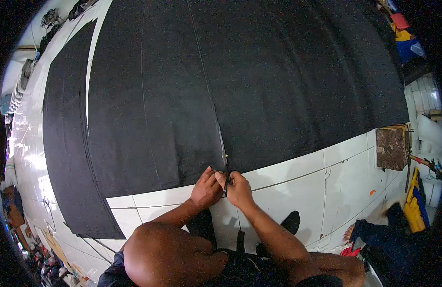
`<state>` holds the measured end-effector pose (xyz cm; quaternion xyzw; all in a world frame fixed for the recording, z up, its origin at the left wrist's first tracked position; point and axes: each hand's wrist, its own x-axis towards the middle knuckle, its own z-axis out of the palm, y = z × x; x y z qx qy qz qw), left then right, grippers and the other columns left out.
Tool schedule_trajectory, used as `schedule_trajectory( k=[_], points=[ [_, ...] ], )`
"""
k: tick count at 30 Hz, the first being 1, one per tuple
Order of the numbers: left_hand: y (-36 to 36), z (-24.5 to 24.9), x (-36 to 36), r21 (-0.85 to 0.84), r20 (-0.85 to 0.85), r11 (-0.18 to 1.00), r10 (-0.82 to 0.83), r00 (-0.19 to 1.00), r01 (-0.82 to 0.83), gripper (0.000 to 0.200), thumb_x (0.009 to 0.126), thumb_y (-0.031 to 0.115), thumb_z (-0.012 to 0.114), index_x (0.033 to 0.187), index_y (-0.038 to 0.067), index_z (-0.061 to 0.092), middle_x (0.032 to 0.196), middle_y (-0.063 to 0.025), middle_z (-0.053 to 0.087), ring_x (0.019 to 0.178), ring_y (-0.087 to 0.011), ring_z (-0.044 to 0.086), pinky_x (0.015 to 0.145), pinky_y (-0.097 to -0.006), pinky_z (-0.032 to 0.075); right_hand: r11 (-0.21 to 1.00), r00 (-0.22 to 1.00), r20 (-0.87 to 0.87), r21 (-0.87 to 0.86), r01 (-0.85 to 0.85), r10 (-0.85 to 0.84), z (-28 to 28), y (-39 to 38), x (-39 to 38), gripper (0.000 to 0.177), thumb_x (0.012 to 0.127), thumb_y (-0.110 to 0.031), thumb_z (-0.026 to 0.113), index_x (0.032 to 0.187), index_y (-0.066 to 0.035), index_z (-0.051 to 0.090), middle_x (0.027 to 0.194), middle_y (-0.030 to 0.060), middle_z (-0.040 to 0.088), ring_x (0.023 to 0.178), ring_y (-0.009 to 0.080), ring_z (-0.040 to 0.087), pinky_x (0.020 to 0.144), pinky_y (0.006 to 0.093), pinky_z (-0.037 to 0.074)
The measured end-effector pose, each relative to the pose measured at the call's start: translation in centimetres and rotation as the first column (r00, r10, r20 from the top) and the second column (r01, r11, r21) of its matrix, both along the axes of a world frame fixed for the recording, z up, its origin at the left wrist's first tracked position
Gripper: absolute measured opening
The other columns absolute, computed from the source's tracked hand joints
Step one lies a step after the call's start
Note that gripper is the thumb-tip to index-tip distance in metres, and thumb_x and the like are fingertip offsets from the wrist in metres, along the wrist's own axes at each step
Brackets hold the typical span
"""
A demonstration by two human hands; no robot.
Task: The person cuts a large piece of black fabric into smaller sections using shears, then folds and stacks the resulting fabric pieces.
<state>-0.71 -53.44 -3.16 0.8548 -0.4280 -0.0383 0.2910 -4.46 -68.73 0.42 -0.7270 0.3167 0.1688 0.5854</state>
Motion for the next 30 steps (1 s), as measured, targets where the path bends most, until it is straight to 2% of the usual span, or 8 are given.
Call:
schedule_trajectory(
  k=[6, 9, 12, 15, 18, 21, 24, 30],
  points=[
    [-0.4, 0.1, 0.0, 0.103, 0.093, 0.995, -0.024, 0.995, 0.015, 0.050, 0.085, 0.021, 0.063, 0.132, 0.004, 0.057, 0.116, -0.0130, 0.057, 0.118, -0.0297, 0.052, 0.115, -0.0499, 0.034, 0.997, 0.992, -0.120, 0.061, -0.038, 0.045, 3.2, -1.2, 1.3, 0.054, 0.089, -0.057, 0.068, 0.072, -0.007, 0.056, 0.064, 0.0036, 0.057, 0.061, 0.0148, 0.056, 0.056, 0.0309, 0.044],
    [-0.6, -0.1, -0.1, 0.096, 0.020, 0.995, -0.014, 1.000, 0.012, 0.050, 0.083, 0.022, 0.066, 0.130, 0.004, 0.058, 0.120, -0.0149, 0.054, 0.122, -0.0330, 0.048, 0.116, -0.0532, 0.030, 0.999, 0.999, -0.028, 0.035, -0.038, 0.039, 0.7, -1.0, 0.3, 0.042, 0.092, -0.044, 0.071, 0.083, -0.007, 0.053, 0.061, 0.0006, 0.055, 0.052, 0.0083, 0.052, 0.047, 0.0239, 0.040],
    [-0.4, -0.1, -0.1, 0.118, -0.016, 0.992, -0.043, 0.999, 0.045, 0.050, 0.081, 0.022, 0.070, 0.126, 0.004, 0.059, 0.124, -0.0174, 0.052, 0.125, -0.0364, 0.045, 0.117, -0.0557, 0.027, 0.998, 0.999, 0.023, -0.051, -0.029, 0.031, -0.1, 0.0, -0.1, 0.043, 0.092, -0.044, 0.071, 0.081, -0.006, 0.053, 0.061, 0.0010, 0.055, 0.053, 0.0087, 0.052, 0.048, 0.0249, 0.041],
    [-0.4, 0.5, -0.2, 0.158, 0.054, 0.987, -0.045, 0.998, 0.036, 0.047, 0.081, 0.024, 0.069, 0.122, 0.004, 0.061, 0.122, -0.0152, 0.052, 0.122, -0.0333, 0.048, 0.116, -0.0530, 0.031, 0.995, 1.000, -0.004, -0.102, 0.006, -0.007, 1.1, 0.4, 0.6, 0.058, 0.086, -0.059, 0.069, 0.078, -0.002, 0.059, 0.066, 0.0063, 0.059, 0.062, 0.0197, 0.057, 0.059, 0.0356, 0.045],
    [-0.5, 0.8, -0.1, 0.117, 0.057, 0.993, -0.008, 0.998, 0.001, 0.040, 0.080, 0.022, 0.069, 0.116, 0.003, 0.063, 0.122, -0.0158, 0.052, 0.122, -0.0347, 0.047, 0.115, -0.0538, 0.032, 0.994, 1.000, -0.015, -0.112, 0.012, -0.013, 1.4, 0.5, 1.8, 0.046, 0.090, -0.044, 0.073, 0.074, -0.006, 0.053, 0.061, 0.0008, 0.054, 0.053, 0.0088, 0.051, 0.048, 0.0272, 0.041],
    [-0.8, 0.9, 0.2, 0.042, 0.063, 0.999, 0.011, 0.998, -0.014, 0.037, 0.079, 0.019, 0.069, 0.112, 0.003, 0.063, 0.121, -0.0160, 0.052, 0.120, -0.0354, 0.048, 0.114, -0.0541, 0.033, 0.982, 1.000, 0.017, -0.188, -0.021, 0.025, 0.8, 0.5, 2.8, 0.050, 0.088, -0.048, 0.073, 0.071, -0.006, 0.053, 0.061, 0.0011, 0.054, 0.054, 0.0096, 0.050, 0.049, 0.0293, 0.040],
    [-0.8, 0.9, 0.3, 0.021, 0.050, 1.000, 0.005, 0.999, -0.006, 0.037, 0.077, 0.015, 0.069, 0.111, 0.003, 0.063, 0.119, -0.0155, 0.052, 0.117, -0.0350, 0.049, 0.112, -0.0542, 0.035, 0.974, 0.996, -0.031, -0.208, -0.087, 0.082, 1.3, -0.1, 4.3, 0.067, 0.084, -0.064, 0.067, 0.078, 0.002, 0.058, 0.067, 0.0153, 0.058, 0.064, 0.0270, 0.058, 0.061, 0.0397, 0.046],
    [-0.6, 0.0, 0.0, 0.070, 0.009, 0.997, -0.036, 0.999, 0.035, 0.045, 0.075, 0.018, 0.074, 0.117, 0.007, 0.062, 0.126, -0.0178, 0.047, 0.123, -0.0402, 0.044, 0.112, -0.0579, 0.032, 0.976, 0.997, 0.039, -0.211, -0.055, 0.065, 0.4, -0.7, 7.1, 0.067, 0.083, -0.067, 0.067, 0.073, -0.001, 0.057, 0.066, 0.0138, 0.055, 0.063, 0.0273, 0.054, 0.062, 0.0419, 0.045]
  ],
)
